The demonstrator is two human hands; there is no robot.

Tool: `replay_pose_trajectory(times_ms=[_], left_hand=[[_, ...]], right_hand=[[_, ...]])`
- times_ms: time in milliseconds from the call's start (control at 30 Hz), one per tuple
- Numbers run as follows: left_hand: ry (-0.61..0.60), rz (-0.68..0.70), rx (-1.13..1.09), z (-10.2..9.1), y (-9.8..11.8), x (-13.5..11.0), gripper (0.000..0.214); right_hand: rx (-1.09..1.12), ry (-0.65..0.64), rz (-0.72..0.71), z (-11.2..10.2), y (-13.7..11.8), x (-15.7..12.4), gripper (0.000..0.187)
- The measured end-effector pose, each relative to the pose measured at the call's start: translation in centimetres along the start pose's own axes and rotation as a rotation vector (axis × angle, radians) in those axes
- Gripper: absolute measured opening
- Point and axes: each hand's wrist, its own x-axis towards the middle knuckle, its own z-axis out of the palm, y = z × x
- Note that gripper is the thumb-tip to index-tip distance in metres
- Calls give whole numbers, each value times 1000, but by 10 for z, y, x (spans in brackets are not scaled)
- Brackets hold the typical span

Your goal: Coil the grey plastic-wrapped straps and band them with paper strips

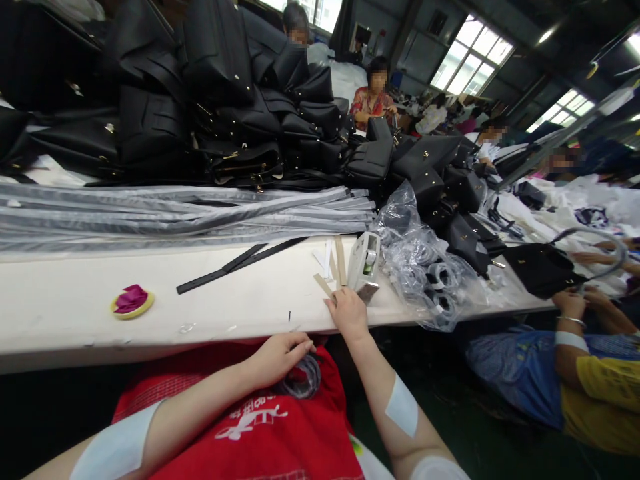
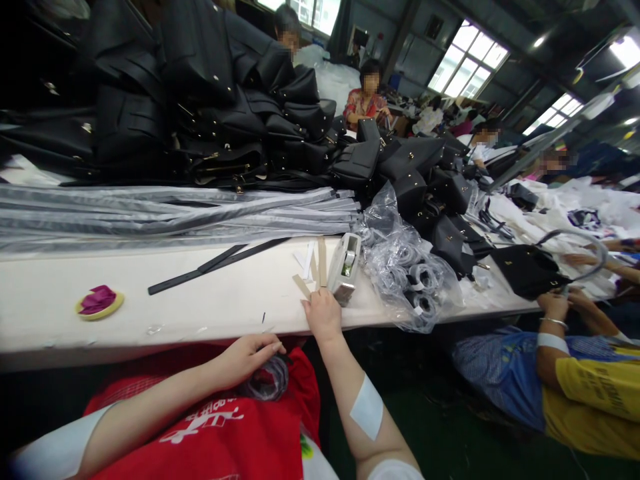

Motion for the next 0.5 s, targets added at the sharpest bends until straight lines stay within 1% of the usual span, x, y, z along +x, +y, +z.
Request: replay_pose_trajectory(times_ms=[100,233,367,500], left_hand=[[2,-9,-4,0,0,0,40],[4,-18,-5,0,-3,0,42],[-26,-32,-62,1,-8,3,43],[-74,-76,-123,2,-11,3,44]], right_hand=[[-10,10,6,0,-1,0,22],[-6,3,9,-1,1,2,28],[7,-6,37,-2,3,5,29],[-16,-5,64,4,-1,8,29]])
